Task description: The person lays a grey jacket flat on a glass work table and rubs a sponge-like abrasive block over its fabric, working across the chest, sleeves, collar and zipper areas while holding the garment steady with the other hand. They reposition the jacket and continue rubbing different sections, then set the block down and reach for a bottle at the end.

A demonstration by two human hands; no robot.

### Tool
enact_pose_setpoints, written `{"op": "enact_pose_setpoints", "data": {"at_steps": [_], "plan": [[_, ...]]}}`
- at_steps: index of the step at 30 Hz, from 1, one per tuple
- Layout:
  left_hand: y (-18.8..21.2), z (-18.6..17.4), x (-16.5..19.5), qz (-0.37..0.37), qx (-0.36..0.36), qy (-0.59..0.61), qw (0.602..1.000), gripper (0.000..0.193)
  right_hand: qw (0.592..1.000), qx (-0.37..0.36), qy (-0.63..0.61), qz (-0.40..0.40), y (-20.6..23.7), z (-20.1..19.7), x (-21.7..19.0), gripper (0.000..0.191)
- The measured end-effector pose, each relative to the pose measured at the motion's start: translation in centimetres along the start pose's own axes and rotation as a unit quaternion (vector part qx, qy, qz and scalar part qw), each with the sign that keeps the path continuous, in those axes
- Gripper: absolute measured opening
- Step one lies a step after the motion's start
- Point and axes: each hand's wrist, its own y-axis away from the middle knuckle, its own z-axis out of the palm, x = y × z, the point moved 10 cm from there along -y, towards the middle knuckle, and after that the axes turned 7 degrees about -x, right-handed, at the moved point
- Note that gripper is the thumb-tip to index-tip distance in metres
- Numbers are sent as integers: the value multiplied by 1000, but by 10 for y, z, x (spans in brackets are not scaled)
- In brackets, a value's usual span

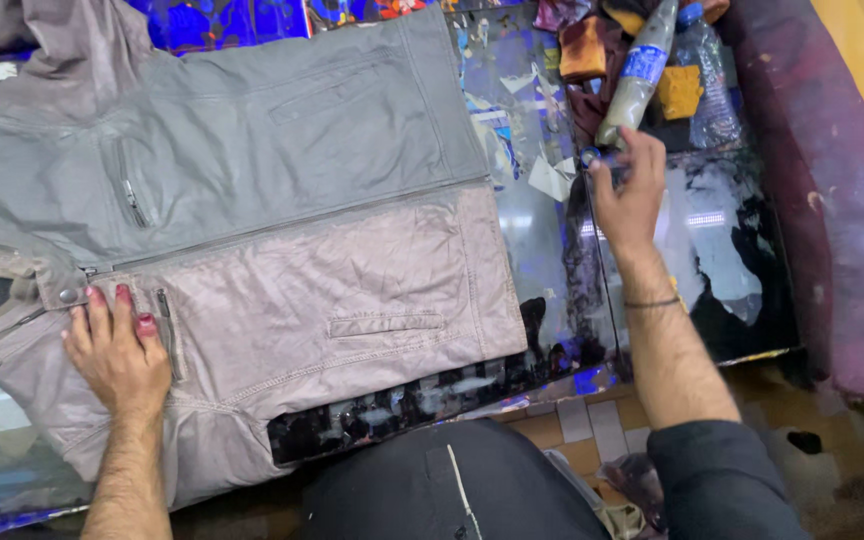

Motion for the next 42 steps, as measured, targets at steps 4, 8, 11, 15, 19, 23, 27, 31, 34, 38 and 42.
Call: {"op": "enact_pose_setpoints", "data": {"at_steps": [4, 8, 11, 15, 19, 23, 27, 31, 34, 38, 42], "plan": [[-7, 1, -1, -13, -6, 4, 1000, 49, 999, -37, 38, 0, -121, 33, 23, 45], [-19, 4, -3, -19, -9, -8, 1000, 48, 972, -25, 219, -84, -214, 59, 17, 51], [-27, 4, -6, -25, -8, 1, 1000, 47, 934, -53, 349, -63, -256, 90, 19, 41], [-39, 3, -7, -32, -5, -5, 999, 53, 908, -100, 403, -63, -286, 117, 22, 33], [-45, 2, -8, -32, -6, 3, 999, 52, 953, -62, 288, -76, -299, 118, 20, 23], [-47, 2, -7, -32, -11, 1, 999, 52, 976, -64, 164, -131, -293, 129, 10, 15], [-44, 1, -5, -34, -9, 4, 999, 50, 986, -75, 58, -140, -282, 138, 1, 13], [-41, 1, -7, -36, -11, 3, 999, 51, 991, -96, 41, -80, -276, 144, 3, 27], [-38, 3, -11, -39, -13, 7, 999, 51, 987, -108, 54, -104, -269, 143, -6, 29], [-36, 3, -14, -38, -15, -21, 999, 49, 984, -138, 104, -50, -258, 142, 3, 28], [-31, -1, -15, -42, -11, 7, 999, 52, 950, -128, 280, -62, -243, 135, -4, 19]]}}
